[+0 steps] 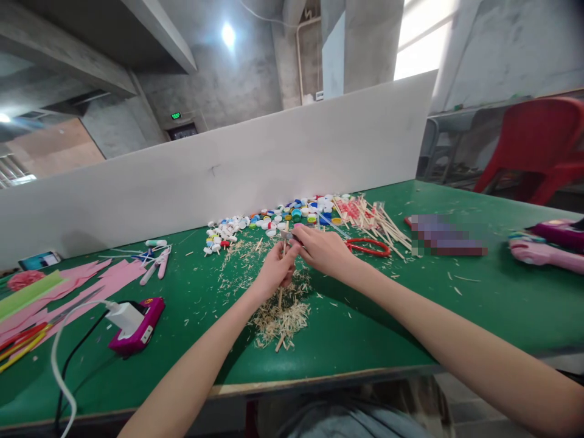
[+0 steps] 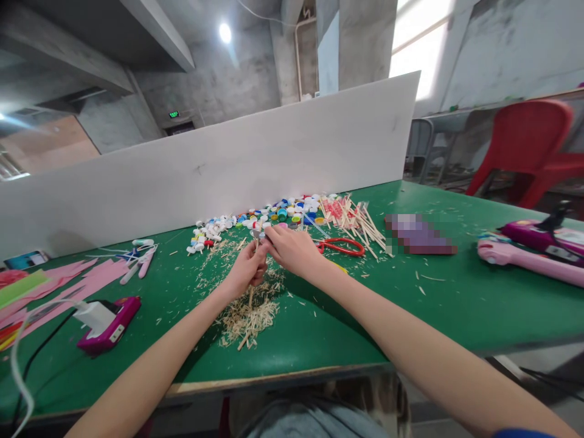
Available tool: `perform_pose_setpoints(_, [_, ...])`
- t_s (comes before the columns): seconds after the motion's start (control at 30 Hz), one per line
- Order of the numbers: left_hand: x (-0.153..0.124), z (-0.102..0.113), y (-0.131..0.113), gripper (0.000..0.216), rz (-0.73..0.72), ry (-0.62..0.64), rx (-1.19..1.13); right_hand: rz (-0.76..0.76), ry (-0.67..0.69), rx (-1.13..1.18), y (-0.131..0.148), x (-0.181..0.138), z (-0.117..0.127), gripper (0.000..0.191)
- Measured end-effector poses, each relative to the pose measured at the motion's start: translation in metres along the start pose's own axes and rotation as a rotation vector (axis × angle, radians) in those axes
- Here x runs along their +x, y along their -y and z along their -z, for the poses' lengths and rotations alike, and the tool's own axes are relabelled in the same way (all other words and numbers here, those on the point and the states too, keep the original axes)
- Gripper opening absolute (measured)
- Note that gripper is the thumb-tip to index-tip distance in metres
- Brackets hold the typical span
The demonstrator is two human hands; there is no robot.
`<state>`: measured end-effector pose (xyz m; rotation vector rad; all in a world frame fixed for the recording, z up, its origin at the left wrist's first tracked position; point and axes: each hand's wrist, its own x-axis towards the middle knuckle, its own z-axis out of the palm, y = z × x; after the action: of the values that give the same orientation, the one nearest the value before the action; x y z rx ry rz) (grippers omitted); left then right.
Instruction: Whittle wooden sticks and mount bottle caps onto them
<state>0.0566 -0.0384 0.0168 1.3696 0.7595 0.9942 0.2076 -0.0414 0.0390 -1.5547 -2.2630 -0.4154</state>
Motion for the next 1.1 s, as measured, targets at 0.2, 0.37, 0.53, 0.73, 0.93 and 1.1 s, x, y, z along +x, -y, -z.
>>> perform_pose_setpoints(0.2, [-0.002,-0.003,0.003,0.048,-0.105,-0.049,0.116,-0.054,0.022,-0.027,0.004,0.001,0.001,0.039])
perform_pose_setpoints(0.37, [-0.004,-0.005,0.002,0.046,-0.099,-0.087,0.122,-0.075,0.031,-0.045,0.009,-0.001,0.004,0.045])
perform_pose_setpoints(0.53, [-0.005,-0.007,0.002,0.047,-0.094,-0.150,0.135,-0.115,0.024,-0.064,0.013,-0.003,0.004,0.046])
perform_pose_setpoints(0.73, [-0.006,-0.010,0.003,0.049,-0.099,-0.168,0.151,-0.221,0.001,-0.082,0.018,-0.003,0.002,0.051])
perform_pose_setpoints(0.93, [-0.009,-0.014,0.000,0.050,-0.065,-0.154,0.149,-0.238,-0.033,-0.060,0.017,-0.003,0.009,0.051])
perform_pose_setpoints(1.1, [-0.008,-0.011,-0.004,0.050,-0.005,-0.140,-0.004,-0.210,-0.038,-0.035,0.017,-0.004,0.011,0.053])
